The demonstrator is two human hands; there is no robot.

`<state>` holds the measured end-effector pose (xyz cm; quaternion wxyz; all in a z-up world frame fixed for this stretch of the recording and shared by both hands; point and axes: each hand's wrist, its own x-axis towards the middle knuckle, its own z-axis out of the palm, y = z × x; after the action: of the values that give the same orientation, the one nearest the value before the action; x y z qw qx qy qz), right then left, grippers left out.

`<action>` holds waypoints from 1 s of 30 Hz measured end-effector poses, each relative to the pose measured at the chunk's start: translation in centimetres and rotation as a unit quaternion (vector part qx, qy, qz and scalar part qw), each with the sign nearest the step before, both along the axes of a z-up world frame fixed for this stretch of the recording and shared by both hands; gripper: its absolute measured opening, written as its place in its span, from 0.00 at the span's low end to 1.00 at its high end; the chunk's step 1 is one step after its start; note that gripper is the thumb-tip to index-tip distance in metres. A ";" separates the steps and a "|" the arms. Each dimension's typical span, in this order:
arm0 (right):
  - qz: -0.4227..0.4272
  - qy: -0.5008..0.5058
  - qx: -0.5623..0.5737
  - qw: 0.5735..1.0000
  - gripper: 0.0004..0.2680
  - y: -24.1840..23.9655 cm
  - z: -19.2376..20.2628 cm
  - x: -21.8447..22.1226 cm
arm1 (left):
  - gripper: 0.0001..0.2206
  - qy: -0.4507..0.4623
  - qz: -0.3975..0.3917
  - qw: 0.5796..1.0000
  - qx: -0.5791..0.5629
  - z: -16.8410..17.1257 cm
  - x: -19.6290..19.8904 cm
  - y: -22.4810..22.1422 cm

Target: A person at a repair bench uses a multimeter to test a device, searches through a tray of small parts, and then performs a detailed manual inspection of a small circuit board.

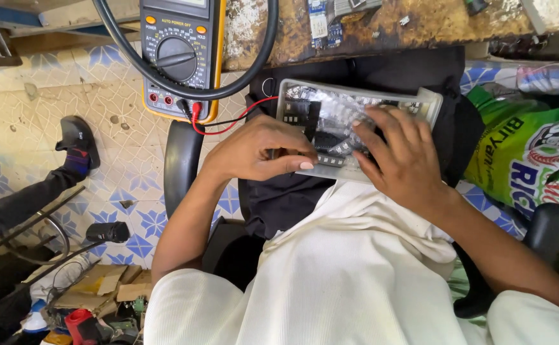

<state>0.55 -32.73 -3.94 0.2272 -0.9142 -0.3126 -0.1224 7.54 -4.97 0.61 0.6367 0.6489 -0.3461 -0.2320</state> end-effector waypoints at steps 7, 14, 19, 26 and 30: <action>0.058 0.037 0.069 0.995 0.05 -0.2 -0.2 -0.1 | 0.07 -0.029 0.152 0.988 0.021 -0.6 -1.1 -1.5; 0.045 0.046 0.144 0.988 0.05 -1.3 -1.9 -0.8 | 0.06 -0.184 0.205 0.956 0.098 -2.5 -2.1 -2.0; 0.030 0.054 0.184 0.981 0.08 -1.6 -2.8 -1.3 | 0.07 -0.406 0.206 0.849 0.268 -4.3 -3.1 -2.7; -0.031 0.017 0.192 0.981 0.13 -1.0 -2.2 -1.4 | 0.08 -0.427 0.204 0.824 0.309 -4.5 -3.0 -3.0; -0.048 0.058 0.053 0.996 0.16 0.2 0.2 -0.8 | 0.08 -0.455 0.201 0.810 0.311 -5.0 -2.9 -3.1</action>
<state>-0.22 -32.49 -3.77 0.2870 -0.9204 -0.2475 -0.0960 4.66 -8.07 -4.37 0.2031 0.8984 -0.3678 0.1279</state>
